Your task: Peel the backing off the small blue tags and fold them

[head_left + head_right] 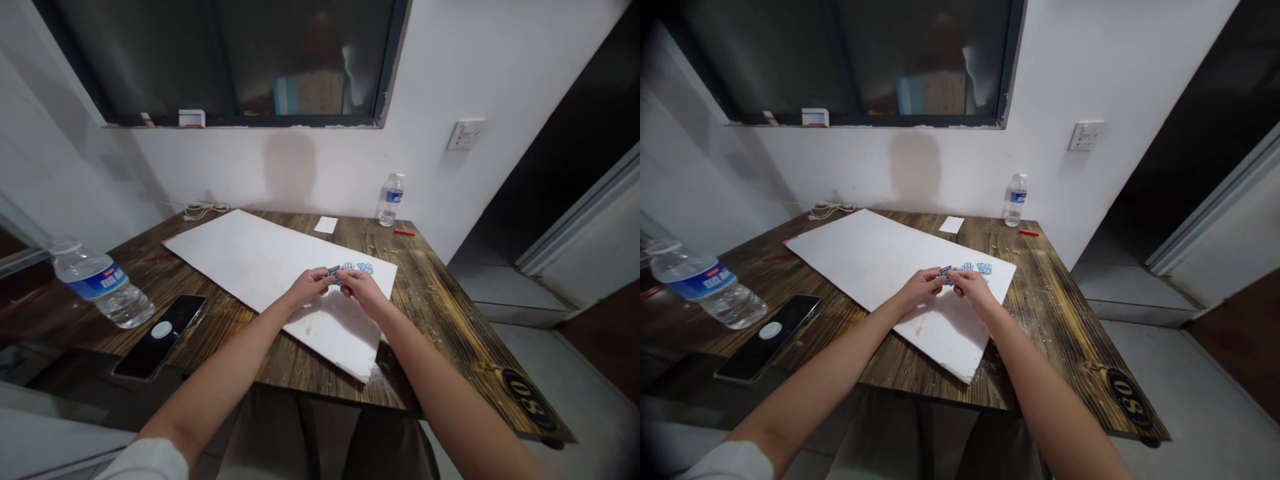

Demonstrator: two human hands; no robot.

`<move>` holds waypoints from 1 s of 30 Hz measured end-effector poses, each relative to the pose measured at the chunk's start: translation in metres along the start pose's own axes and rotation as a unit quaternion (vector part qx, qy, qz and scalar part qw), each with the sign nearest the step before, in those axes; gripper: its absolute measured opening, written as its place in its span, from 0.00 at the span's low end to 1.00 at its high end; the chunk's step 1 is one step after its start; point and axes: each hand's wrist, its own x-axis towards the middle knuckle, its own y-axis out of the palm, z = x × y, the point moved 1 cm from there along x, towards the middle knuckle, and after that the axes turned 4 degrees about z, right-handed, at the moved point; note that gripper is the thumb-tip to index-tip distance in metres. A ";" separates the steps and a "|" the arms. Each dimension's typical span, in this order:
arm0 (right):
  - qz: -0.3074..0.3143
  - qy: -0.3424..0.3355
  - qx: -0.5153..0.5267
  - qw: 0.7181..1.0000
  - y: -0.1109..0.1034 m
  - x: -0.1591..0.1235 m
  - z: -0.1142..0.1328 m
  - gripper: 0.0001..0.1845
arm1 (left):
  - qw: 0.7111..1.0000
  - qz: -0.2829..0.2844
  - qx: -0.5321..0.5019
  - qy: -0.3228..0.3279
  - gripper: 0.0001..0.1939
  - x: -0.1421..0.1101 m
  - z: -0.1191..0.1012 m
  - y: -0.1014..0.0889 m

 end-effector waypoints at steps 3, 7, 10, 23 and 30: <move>-0.003 -0.006 -0.043 0.999 -0.001 0.000 0.000 0.24 | 0.999 -0.031 0.017 -0.004 0.21 0.001 0.003 -0.002; 0.012 -0.017 -0.049 0.999 0.000 0.001 0.000 0.25 | 0.999 -0.048 0.005 0.003 0.19 0.002 0.003 -0.005; 0.003 -0.032 -0.025 0.999 0.000 0.002 -0.001 0.24 | 1.000 -0.028 -0.010 0.001 0.20 0.001 0.001 -0.005; -0.098 -0.064 -0.124 0.985 -0.010 0.007 -0.005 0.23 | 0.999 -0.009 -0.041 -0.020 0.22 -0.001 0.003 0.000; -0.103 -0.012 -0.275 0.956 -0.038 0.009 0.006 0.18 | 0.976 -0.153 -0.137 -0.075 0.12 0.005 0.008 -0.003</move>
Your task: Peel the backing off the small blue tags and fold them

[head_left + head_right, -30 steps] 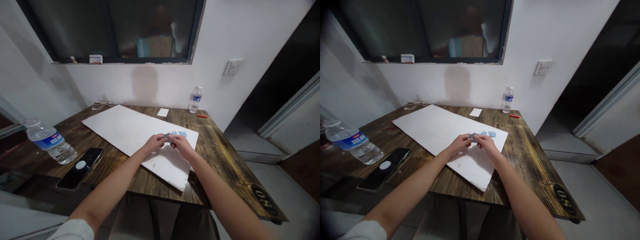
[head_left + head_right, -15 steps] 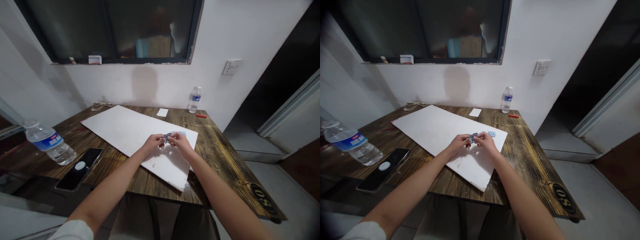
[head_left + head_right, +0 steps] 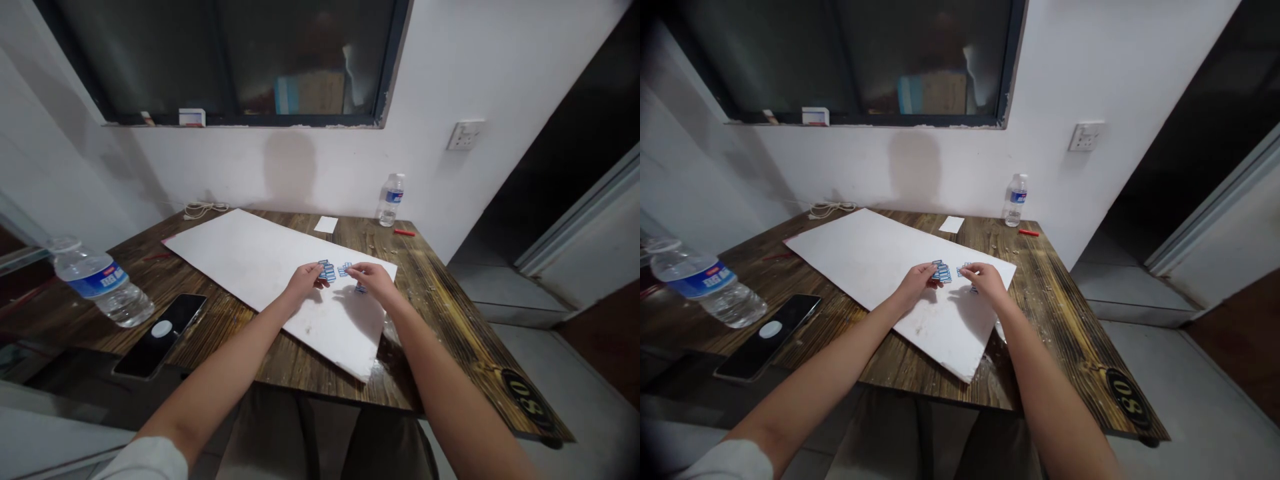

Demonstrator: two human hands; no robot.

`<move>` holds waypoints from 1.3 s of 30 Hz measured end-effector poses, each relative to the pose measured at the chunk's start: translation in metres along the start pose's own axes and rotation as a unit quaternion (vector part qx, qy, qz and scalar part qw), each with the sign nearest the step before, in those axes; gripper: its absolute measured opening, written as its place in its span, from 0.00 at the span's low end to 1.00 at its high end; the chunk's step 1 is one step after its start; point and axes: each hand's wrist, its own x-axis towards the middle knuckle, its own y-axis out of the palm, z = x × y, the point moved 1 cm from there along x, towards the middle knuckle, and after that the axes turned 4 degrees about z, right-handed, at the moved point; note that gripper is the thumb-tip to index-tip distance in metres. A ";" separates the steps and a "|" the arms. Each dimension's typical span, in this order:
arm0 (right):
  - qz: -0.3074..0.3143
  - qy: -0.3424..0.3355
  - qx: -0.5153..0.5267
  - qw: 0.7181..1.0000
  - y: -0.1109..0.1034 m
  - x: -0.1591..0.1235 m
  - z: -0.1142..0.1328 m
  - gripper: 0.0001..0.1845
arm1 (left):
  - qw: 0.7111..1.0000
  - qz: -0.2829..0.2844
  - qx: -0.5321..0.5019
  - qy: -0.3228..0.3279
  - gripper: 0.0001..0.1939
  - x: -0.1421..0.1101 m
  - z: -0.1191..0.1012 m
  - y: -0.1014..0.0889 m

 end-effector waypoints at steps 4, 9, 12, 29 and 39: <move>0.013 0.008 -0.187 0.982 -0.014 0.003 -0.009 0.12 | 0.991 -0.021 -0.116 -0.068 0.09 0.000 -0.002 0.000; 0.028 0.054 -0.359 0.931 -0.023 -0.001 -0.015 0.25 | 0.963 -0.047 -0.221 -0.147 0.09 -0.001 -0.008 0.001; 0.030 0.049 -0.418 0.907 -0.025 -0.002 -0.019 0.29 | 0.953 -0.041 -0.252 -0.163 0.09 -0.001 -0.008 0.000; 0.056 0.029 -0.402 0.913 -0.025 -0.001 -0.021 0.21 | 0.963 -0.027 -0.230 -0.141 0.05 -0.005 -0.008 -0.001; 0.064 0.017 -0.414 0.908 -0.016 0.000 -0.025 0.21 | 0.964 -0.052 -0.211 -0.156 0.06 -0.005 -0.009 -0.003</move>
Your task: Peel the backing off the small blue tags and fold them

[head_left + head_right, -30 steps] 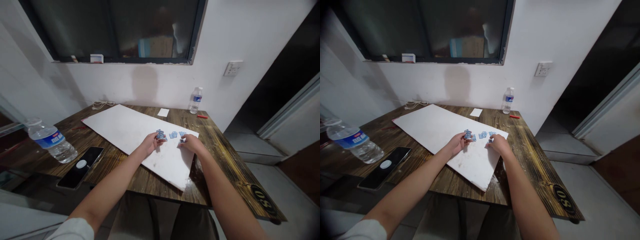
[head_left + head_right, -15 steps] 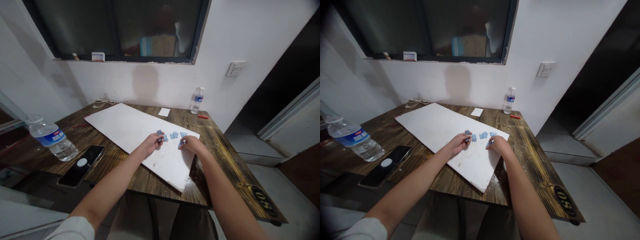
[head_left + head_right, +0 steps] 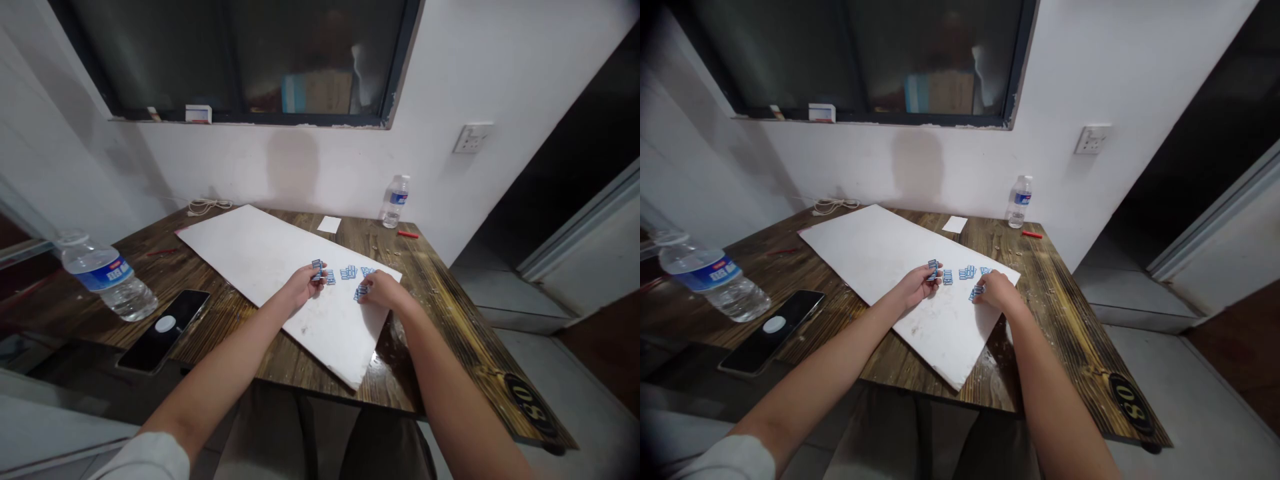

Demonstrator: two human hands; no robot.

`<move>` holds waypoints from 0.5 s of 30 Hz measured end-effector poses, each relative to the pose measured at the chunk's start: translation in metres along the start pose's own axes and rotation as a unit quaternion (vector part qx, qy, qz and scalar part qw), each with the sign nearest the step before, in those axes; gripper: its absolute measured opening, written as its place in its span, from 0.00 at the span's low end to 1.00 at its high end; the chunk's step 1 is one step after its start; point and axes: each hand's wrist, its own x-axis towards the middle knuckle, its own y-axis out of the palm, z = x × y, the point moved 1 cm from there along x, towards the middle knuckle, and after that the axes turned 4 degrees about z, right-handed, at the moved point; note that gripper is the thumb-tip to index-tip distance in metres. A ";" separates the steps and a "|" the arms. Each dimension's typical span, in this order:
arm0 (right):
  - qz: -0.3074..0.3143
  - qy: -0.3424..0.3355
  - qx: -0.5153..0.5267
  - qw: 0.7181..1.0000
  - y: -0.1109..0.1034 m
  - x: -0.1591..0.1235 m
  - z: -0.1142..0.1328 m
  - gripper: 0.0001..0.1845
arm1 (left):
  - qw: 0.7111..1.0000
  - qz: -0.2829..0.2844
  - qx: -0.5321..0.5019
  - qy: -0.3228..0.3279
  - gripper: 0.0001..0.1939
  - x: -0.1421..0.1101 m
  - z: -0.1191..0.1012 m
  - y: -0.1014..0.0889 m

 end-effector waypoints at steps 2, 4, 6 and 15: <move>0.009 -0.008 0.003 1.000 0.000 0.000 0.003 0.19 | 1.000 -0.009 0.000 -0.002 0.06 0.000 0.000 0.000; 0.029 -0.017 0.014 0.999 -0.001 -0.001 0.007 0.15 | 1.000 -0.014 0.000 -0.002 0.06 0.000 -0.001 -0.001; 0.047 -0.021 0.026 0.998 -0.003 -0.003 0.011 0.12 | 1.000 -0.018 -0.001 -0.004 0.06 0.000 -0.001 -0.001; 0.036 -0.059 0.057 0.996 -0.010 -0.009 0.017 0.14 | 1.000 -0.026 0.002 -0.010 0.06 0.002 -0.001 0.000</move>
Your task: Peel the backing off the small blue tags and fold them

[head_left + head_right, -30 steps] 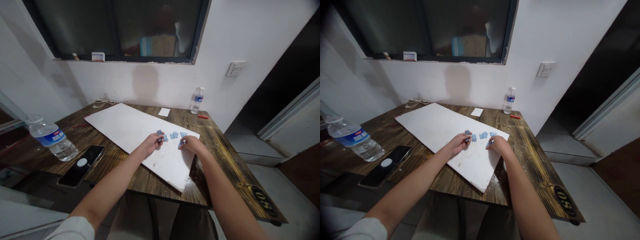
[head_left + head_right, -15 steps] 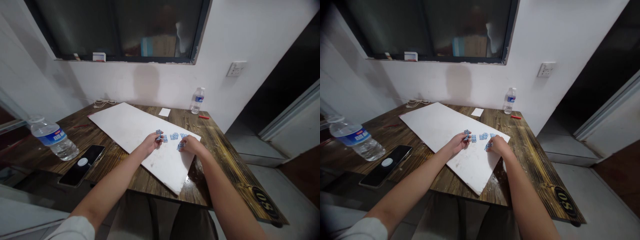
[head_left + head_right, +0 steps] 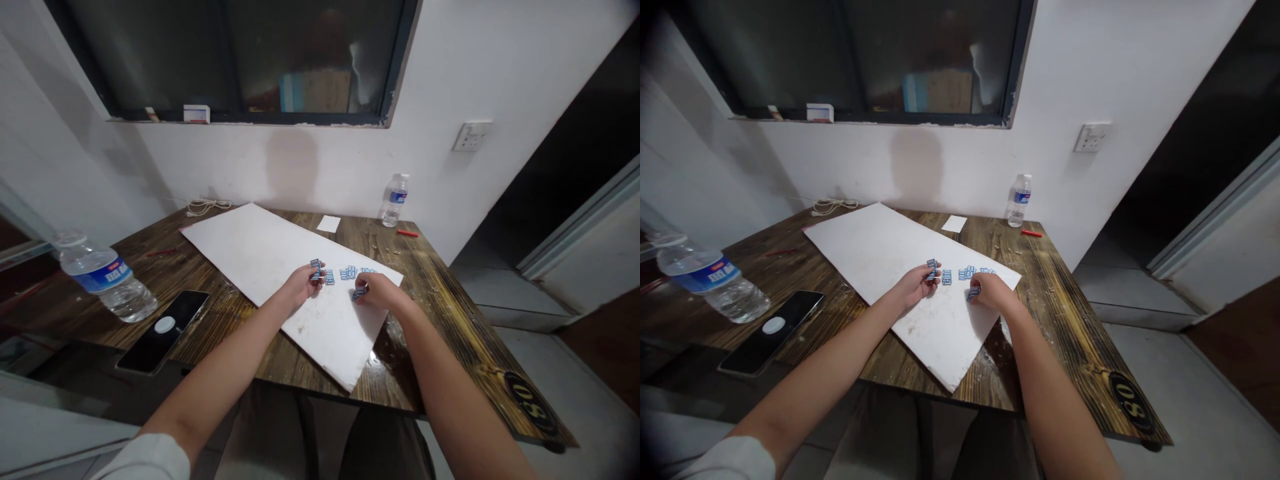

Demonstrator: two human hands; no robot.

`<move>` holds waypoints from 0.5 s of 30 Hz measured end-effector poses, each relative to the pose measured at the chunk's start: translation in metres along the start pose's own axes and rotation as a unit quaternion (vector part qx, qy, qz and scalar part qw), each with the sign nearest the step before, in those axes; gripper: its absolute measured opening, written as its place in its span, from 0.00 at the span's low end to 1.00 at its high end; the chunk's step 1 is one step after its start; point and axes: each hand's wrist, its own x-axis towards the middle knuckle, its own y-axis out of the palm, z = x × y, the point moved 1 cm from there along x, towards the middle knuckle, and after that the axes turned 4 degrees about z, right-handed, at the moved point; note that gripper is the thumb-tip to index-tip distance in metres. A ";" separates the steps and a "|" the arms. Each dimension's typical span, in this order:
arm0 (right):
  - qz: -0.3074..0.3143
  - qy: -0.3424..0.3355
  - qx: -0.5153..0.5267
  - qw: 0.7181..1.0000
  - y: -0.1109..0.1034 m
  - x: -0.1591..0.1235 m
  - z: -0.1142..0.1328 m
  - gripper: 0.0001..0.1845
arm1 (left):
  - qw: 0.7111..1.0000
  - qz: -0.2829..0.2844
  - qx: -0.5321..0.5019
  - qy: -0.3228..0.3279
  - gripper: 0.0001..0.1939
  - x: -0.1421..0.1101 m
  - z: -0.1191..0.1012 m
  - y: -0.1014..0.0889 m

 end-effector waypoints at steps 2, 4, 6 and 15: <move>-0.009 -0.015 0.018 1.000 0.000 0.001 0.000 0.13 | 1.000 0.005 0.000 -0.001 0.07 0.000 0.000 -0.001; -0.031 -0.024 0.065 0.997 0.000 0.002 0.002 0.14 | 1.000 0.019 -0.003 0.000 0.08 0.000 0.000 -0.001; -0.058 -0.027 0.138 0.988 -0.001 0.004 0.005 0.13 | 0.999 0.049 -0.009 0.000 0.09 -0.001 0.000 0.000; -0.291 -0.216 0.197 0.911 0.004 -0.001 0.033 0.09 | 0.975 0.205 -0.003 -0.082 0.16 -0.016 0.005 0.012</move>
